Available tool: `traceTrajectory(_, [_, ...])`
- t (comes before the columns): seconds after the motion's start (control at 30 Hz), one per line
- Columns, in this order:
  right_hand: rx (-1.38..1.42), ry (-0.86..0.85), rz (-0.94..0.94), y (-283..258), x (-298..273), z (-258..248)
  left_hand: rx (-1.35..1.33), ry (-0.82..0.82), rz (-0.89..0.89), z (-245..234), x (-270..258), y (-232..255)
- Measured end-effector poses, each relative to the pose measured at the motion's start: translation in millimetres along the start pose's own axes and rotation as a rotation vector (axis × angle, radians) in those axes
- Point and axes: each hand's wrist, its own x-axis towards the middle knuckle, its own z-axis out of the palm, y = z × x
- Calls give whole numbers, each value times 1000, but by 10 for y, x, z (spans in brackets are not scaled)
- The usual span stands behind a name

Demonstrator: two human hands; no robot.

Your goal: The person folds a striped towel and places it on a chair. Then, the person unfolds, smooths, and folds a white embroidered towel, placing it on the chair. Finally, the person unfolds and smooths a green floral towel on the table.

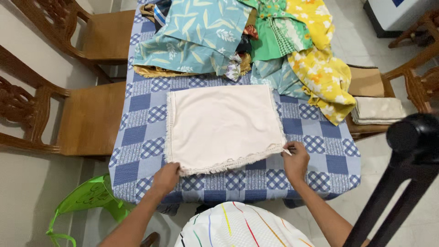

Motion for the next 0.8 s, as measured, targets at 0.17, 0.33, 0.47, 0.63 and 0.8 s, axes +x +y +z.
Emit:
traceTrajectory(0.17, [219, -32, 151, -119, 37, 167, -87, 20, 237, -64, 244, 821])
traceTrajectory(0.33, [440, -103, 124, -301, 60, 355, -479, -58, 440, -86, 588, 1915])
traceTrajectory(0.47, [525, -199, 137, -354, 38, 434, -665, -112, 465, -40, 741, 2449])
traceTrajectory(0.63, [581, -284, 168, -333, 20, 466, -687, -67, 284, 70, 841, 2601])
traceTrajectory(0.8, [886, -292, 462, -377, 27, 458, -831, -195, 243, 134, 787, 2461])
